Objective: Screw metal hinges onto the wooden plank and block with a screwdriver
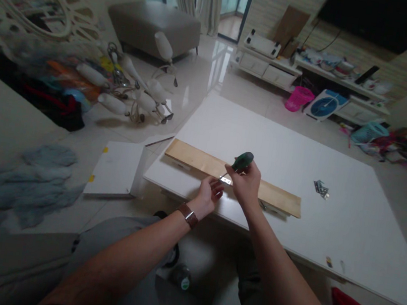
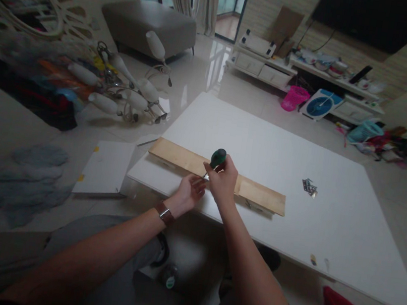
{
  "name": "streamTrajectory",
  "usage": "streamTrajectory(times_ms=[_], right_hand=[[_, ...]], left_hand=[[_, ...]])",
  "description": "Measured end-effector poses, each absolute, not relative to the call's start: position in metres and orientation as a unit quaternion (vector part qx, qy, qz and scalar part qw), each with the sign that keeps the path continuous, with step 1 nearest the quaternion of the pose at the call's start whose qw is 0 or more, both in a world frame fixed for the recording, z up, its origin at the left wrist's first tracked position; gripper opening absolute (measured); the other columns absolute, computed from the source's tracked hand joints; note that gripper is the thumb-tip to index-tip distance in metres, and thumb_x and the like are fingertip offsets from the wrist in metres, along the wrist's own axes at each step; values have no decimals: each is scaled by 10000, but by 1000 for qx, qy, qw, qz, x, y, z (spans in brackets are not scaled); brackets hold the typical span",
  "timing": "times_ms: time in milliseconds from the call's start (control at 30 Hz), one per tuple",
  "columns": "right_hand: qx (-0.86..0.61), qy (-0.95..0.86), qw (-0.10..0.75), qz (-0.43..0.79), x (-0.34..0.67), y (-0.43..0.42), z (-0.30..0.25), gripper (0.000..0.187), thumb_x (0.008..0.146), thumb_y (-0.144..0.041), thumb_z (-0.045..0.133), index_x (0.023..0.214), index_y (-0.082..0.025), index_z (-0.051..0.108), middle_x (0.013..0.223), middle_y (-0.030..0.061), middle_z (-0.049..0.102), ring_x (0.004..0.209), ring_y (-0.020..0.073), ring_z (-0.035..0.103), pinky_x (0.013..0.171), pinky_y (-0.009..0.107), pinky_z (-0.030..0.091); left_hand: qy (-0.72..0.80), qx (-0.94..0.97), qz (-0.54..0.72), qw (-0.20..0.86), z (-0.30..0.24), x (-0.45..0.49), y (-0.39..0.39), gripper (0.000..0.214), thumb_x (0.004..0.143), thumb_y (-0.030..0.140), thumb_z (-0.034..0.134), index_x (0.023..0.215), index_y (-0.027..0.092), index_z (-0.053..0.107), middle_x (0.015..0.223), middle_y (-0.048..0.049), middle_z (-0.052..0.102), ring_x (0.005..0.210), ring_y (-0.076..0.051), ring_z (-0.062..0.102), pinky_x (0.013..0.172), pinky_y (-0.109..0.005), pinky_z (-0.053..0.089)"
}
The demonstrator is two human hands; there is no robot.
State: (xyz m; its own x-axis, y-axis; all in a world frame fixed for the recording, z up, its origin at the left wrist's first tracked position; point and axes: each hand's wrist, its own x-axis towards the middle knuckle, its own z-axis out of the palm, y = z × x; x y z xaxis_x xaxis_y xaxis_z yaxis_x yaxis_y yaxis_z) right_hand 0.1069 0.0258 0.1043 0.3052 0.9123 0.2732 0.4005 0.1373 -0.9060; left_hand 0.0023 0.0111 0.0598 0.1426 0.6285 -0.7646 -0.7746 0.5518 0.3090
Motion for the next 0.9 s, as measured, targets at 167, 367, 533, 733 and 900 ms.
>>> streamTrajectory(times_ms=[167,367,533,733,900], right_hand=[[-607,-528,535,258,107,26,101,290,740,-371,797,969,-209,724,907,60,747,782,221,667,735,396,541],[-580,-512,544,325,103,25,109,245,755,-352,762,950,-215,704,950,69,790,775,208,677,697,366,569],[-551,-543,537,337,103,23,113,211,800,-301,711,992,-225,665,1056,62,787,714,157,635,624,315,545],[-572,-546,536,296,105,24,108,244,769,-316,780,961,-230,657,882,21,736,659,161,615,598,324,492],[-608,-510,541,279,106,26,103,284,755,-375,803,967,-217,700,812,23,706,686,187,618,665,367,518]], left_hand=[[464,-77,462,752,63,2,11,70,874,155,584,809,161,611,775,-22,682,550,-92,575,540,-218,408],[454,-78,469,753,58,3,11,62,818,161,644,795,181,590,758,-16,677,565,-104,589,553,-220,417],[445,-73,474,756,53,3,11,73,797,162,659,801,183,589,761,-13,670,569,-104,584,561,-226,406],[454,-79,468,754,53,3,12,96,801,181,668,789,182,572,776,-14,664,564,-103,582,570,-234,412],[459,-77,467,751,59,3,11,23,838,166,624,819,168,610,777,-17,673,561,-100,582,551,-227,404]])
